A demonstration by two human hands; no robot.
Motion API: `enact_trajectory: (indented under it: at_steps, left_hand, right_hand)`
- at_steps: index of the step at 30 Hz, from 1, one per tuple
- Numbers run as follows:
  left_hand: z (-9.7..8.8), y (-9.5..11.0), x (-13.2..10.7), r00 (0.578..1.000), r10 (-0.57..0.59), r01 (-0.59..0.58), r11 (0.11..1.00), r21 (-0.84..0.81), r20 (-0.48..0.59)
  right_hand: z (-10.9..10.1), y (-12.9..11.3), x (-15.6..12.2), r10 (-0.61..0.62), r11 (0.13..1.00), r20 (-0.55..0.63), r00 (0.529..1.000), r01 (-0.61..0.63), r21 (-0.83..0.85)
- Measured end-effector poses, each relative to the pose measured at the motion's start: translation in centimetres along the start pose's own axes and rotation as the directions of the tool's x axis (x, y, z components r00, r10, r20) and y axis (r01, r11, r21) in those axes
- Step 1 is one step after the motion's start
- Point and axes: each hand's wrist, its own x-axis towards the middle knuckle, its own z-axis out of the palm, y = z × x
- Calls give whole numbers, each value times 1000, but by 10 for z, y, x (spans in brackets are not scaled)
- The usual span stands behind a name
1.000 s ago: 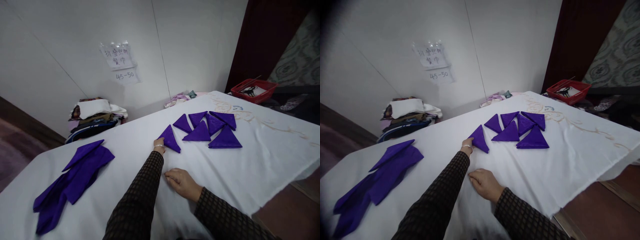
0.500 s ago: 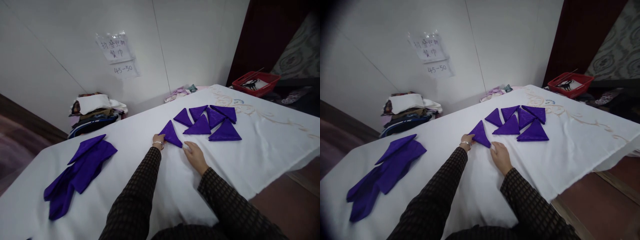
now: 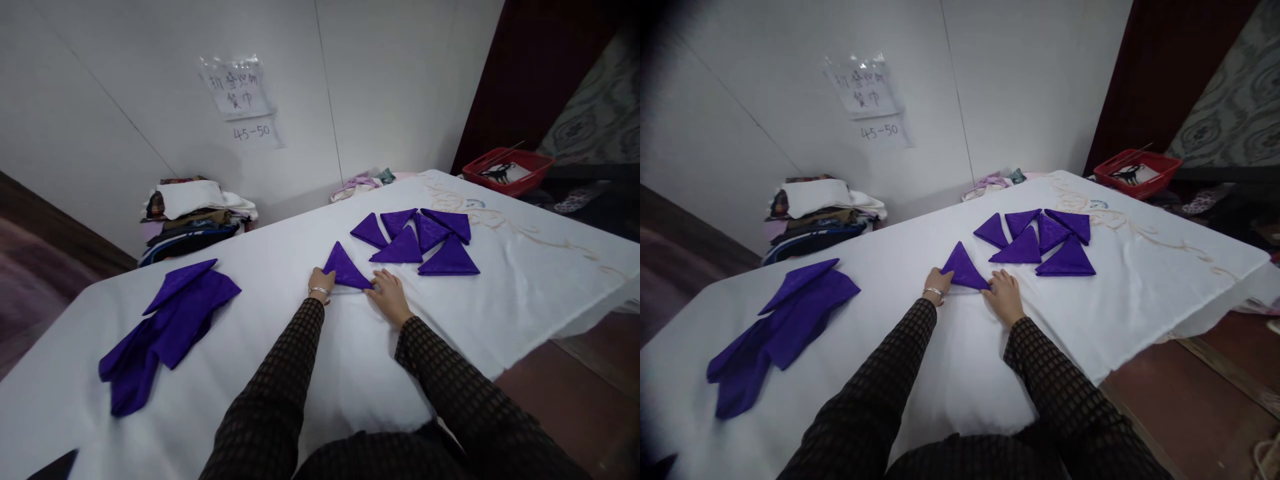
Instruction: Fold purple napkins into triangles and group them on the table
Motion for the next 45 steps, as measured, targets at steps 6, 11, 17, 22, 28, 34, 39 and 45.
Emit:
enact_trajectory:
  at_steps: [6, 11, 17, 22, 28, 34, 39, 45]
  left_hand:
    - [-8, -2, -13, 990, 135, -125, 974, 187, -39]
    - [-5, -3, -24, 862, 503, -442, 805, 396, -60]
    - [13, -6, -34, 572, 797, -788, 469, 399, 192]
    - [21, -9, -36, 493, 800, -857, 380, 347, 341]
    - [27, -11, -31, 520, 757, -847, 397, 354, 396]
    - [32, -10, -23, 512, 754, -851, 382, 360, 412]
    - [33, -3, -14, 485, 756, -867, 350, 354, 439]
    - [26, -5, -17, 480, 759, -870, 348, 350, 440]
  right_hand:
    - [2, 1, 0, -8, 1000, -7, 1000, 8, 15]
    - [0, -1, 0, -13, 1000, 12, 1000, 13, -6]
    - [-1, -3, 0, -27, 998, 16, 1000, 28, -50]
    - [2, -4, -1, -53, 991, 5, 999, 53, -122]
    - [3, -9, 0, -38, 986, -26, 999, 33, -164]
    - [9, -1, 2, -29, 993, -112, 993, 15, -119]
    - [10, 3, 5, -99, 994, -45, 994, 98, -38]
    - [6, -2, 3, -90, 996, 35, 995, 90, -17]
